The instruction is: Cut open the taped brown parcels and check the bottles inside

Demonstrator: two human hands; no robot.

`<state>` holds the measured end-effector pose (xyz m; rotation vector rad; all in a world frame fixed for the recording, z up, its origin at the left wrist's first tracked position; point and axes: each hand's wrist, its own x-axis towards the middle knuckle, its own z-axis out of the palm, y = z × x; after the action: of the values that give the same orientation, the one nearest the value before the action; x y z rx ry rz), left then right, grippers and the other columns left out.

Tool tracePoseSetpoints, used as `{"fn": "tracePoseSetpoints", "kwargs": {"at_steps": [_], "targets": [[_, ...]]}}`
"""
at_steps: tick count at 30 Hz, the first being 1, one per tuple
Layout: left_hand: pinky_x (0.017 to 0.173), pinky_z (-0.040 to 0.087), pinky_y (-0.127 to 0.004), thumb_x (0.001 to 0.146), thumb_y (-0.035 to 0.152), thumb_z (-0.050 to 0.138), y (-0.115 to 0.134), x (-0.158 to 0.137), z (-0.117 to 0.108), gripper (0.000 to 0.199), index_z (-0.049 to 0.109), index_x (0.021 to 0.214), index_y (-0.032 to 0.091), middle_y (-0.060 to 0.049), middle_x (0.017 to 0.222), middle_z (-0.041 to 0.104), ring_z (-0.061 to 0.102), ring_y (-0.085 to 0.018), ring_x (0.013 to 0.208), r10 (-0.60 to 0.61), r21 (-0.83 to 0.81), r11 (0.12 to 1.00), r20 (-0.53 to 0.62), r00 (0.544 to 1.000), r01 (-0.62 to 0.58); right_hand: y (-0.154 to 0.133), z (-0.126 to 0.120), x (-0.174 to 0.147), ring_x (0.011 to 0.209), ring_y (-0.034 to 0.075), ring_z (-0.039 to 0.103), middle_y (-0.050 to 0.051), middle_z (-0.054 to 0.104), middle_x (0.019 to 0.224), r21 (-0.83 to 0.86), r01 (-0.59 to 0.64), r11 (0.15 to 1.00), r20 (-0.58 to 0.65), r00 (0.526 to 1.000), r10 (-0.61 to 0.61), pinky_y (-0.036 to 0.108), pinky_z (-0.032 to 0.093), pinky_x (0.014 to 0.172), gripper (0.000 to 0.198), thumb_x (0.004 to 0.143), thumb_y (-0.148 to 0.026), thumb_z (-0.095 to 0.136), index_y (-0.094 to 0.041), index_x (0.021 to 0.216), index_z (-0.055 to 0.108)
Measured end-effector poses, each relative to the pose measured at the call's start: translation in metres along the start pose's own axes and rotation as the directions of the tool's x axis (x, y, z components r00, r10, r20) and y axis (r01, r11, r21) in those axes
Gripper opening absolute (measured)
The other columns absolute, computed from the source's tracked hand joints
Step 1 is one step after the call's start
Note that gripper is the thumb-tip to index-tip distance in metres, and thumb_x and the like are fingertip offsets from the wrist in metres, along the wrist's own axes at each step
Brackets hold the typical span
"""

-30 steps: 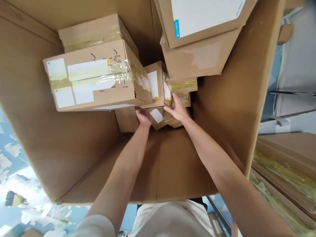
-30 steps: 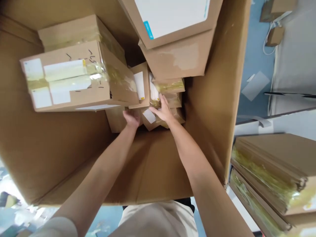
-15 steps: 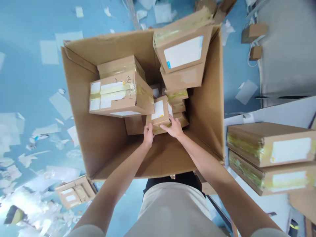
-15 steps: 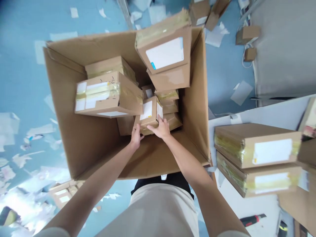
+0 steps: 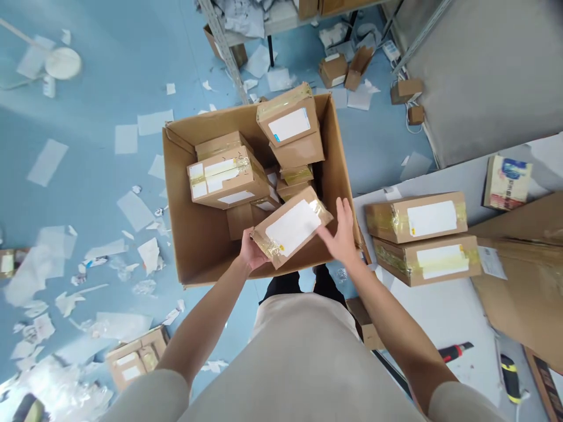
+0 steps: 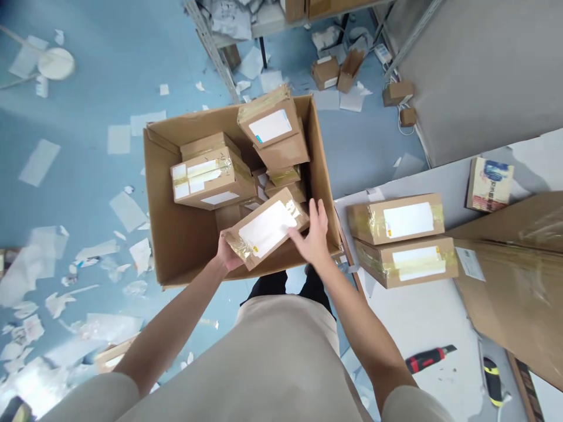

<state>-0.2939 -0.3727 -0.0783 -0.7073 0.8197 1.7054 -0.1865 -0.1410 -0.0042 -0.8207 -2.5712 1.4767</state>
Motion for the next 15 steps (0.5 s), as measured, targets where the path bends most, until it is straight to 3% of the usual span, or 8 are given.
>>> {"fn": "tracePoseSetpoints", "kwargs": {"at_steps": [3,6,8,11,15], "targets": [[0.091,0.047,-0.055,0.073,0.069,0.046,-0.002,-0.021,0.024,0.068,0.062,0.114,0.017,-0.014,0.108,0.069,0.062,-0.037,0.106,-0.046,0.084,0.995,0.013,0.999,0.044,0.013,-0.033,0.000,0.133,0.026,0.042,0.006,0.049,0.142,0.410,-0.109,0.905,0.129,0.990,0.061,0.046,0.033,0.110,0.069,0.084,-0.063,0.047,-0.025,0.141,0.042],[0.094,0.045,-0.055,0.072,0.082,0.035,-0.017,-0.042,0.051,0.082,0.062,0.115,0.018,-0.015,0.110,0.068,0.058,-0.038,0.113,0.037,0.162,0.986,0.007,0.999,-0.038,0.021,-0.043,-0.016,0.130,0.025,0.046,0.004,0.053,0.138,0.585,-0.162,0.795,0.146,0.985,0.093,0.044,0.035,0.110,0.066,0.081,-0.062,0.053,-0.024,0.135,0.051],[0.095,0.046,-0.054,0.071,0.086,0.027,-0.032,-0.054,0.067,0.087,0.061,0.117,0.020,-0.014,0.110,0.068,0.057,-0.036,0.115,0.157,0.214,0.964,0.005,0.988,-0.155,0.025,-0.045,-0.028,0.132,0.024,0.044,0.003,0.051,0.140,0.621,-0.156,0.768,0.110,0.988,0.111,0.044,0.032,0.112,0.067,0.081,-0.062,0.054,-0.024,0.135,0.051],[0.094,0.049,-0.048,0.078,0.081,0.025,-0.053,-0.073,0.086,0.080,0.059,0.119,0.022,-0.011,0.109,0.069,0.059,-0.031,0.114,0.322,0.246,0.917,0.010,0.947,-0.315,0.027,-0.056,-0.047,0.137,0.022,0.037,0.001,0.045,0.145,0.598,-0.116,0.793,0.070,0.993,0.092,0.043,0.027,0.115,0.064,0.082,-0.061,0.053,-0.027,0.136,0.050],[0.091,0.053,-0.045,0.080,0.079,0.021,-0.078,-0.098,0.112,0.078,0.061,0.114,0.021,-0.010,0.100,0.071,0.063,-0.030,0.109,0.329,0.304,0.903,-0.034,0.944,-0.304,0.025,-0.099,-0.090,0.138,0.021,0.034,0.000,0.045,0.145,0.492,0.021,0.870,-0.010,1.000,-0.019,0.042,0.023,0.117,0.056,0.085,-0.060,0.050,-0.030,0.133,0.053]]}}
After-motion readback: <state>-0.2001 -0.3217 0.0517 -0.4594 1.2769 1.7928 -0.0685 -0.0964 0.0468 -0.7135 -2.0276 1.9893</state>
